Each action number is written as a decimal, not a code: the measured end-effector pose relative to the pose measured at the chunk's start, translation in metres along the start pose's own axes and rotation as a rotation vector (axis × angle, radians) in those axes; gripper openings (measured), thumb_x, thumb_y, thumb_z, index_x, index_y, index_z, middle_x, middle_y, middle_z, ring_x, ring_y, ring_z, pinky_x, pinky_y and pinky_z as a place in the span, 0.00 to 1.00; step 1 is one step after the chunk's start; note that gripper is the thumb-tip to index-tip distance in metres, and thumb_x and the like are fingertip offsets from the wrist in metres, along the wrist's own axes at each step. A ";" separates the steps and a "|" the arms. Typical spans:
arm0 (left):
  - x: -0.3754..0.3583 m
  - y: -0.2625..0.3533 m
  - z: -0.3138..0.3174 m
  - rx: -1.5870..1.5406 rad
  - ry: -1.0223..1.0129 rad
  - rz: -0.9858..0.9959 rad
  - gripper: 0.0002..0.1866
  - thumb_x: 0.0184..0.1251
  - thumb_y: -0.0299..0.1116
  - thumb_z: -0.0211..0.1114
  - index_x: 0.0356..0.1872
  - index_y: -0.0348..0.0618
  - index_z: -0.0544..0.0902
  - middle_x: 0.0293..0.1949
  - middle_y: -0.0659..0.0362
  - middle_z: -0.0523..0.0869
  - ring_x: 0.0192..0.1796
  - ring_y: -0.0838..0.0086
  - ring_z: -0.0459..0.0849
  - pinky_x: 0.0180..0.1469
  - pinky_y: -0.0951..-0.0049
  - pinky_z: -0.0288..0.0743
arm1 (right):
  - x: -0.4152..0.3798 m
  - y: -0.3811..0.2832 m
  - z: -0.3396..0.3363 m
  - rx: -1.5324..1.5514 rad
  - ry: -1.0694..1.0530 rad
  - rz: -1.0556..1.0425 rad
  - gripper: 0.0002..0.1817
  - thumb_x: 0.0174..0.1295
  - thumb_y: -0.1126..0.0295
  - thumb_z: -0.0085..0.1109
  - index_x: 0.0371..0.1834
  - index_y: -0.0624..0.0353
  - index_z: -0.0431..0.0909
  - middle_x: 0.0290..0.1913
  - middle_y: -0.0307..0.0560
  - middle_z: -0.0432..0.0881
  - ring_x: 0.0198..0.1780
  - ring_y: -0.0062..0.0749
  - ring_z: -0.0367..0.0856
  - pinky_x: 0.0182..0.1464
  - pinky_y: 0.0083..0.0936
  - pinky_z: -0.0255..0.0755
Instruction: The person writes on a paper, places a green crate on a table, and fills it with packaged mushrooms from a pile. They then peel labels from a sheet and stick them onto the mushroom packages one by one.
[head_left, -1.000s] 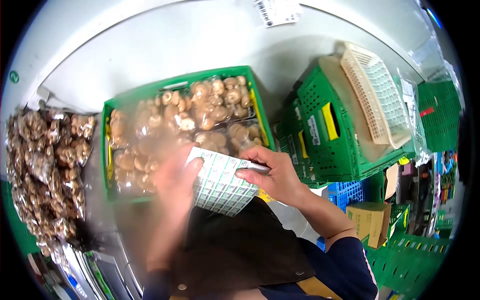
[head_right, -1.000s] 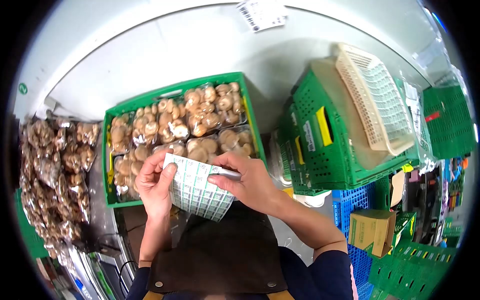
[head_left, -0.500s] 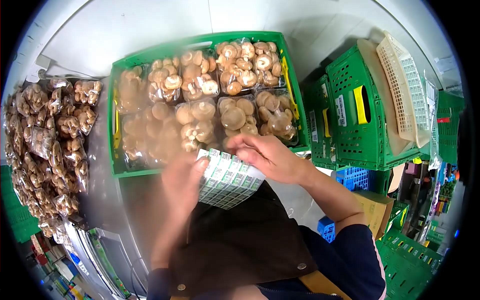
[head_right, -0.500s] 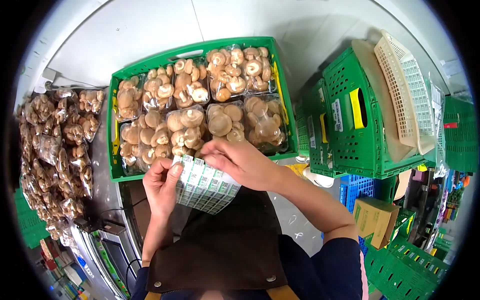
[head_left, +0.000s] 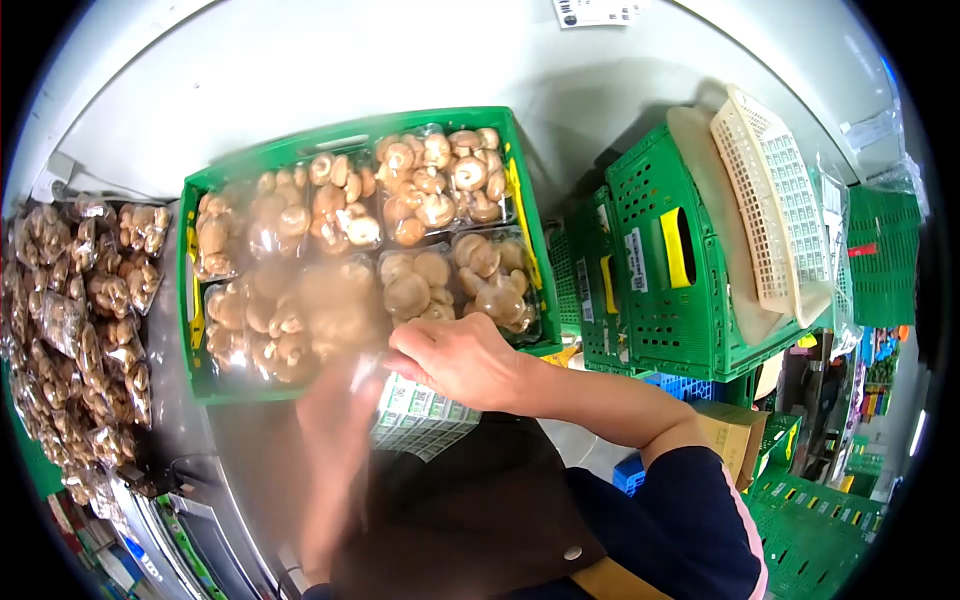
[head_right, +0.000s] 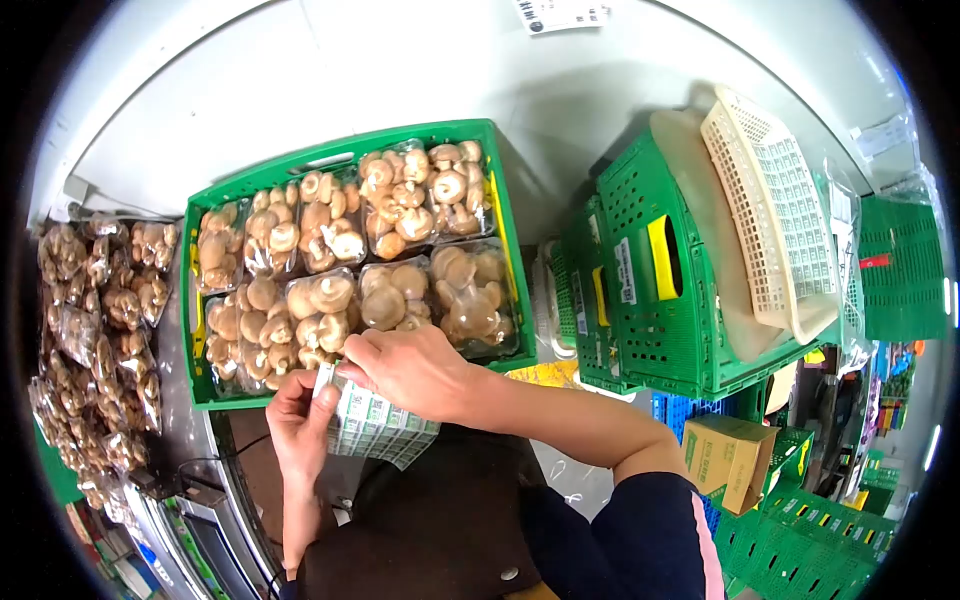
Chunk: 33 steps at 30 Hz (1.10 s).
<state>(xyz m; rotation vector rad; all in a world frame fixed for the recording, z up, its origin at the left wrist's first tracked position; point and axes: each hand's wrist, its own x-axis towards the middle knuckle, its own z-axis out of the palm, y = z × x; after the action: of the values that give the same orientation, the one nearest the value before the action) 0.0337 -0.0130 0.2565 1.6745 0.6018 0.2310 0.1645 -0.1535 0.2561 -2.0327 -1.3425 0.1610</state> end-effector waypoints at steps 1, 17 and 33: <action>0.002 -0.002 0.005 0.042 -0.003 0.019 0.06 0.63 0.26 0.68 0.34 0.35 0.80 0.30 0.67 0.81 0.30 0.88 0.71 0.33 0.85 0.64 | 0.000 0.006 0.000 -0.037 0.011 -0.012 0.13 0.65 0.59 0.56 0.33 0.56 0.68 0.27 0.44 0.79 0.28 0.38 0.83 0.24 0.34 0.74; -0.010 -0.006 0.023 -0.266 0.323 -0.240 0.06 0.61 0.25 0.65 0.38 0.36 0.86 0.27 0.68 0.82 0.27 0.87 0.75 0.30 0.83 0.66 | 0.053 0.194 -0.068 0.089 -0.482 0.190 0.14 0.70 0.60 0.51 0.36 0.61 0.76 0.26 0.50 0.78 0.26 0.36 0.77 0.29 0.34 0.70; -0.004 0.001 -0.020 -0.322 0.398 -0.303 0.06 0.61 0.23 0.63 0.37 0.36 0.86 0.26 0.62 0.84 0.24 0.83 0.78 0.28 0.83 0.68 | 0.109 0.148 -0.007 0.091 -0.806 0.223 0.12 0.62 0.63 0.56 0.42 0.58 0.76 0.34 0.55 0.82 0.35 0.46 0.82 0.37 0.42 0.72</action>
<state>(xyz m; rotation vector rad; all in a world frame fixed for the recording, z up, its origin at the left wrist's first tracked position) 0.0210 0.0020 0.2623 1.2135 1.0482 0.4218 0.3313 -0.0983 0.2003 -2.1120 -1.4989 1.2209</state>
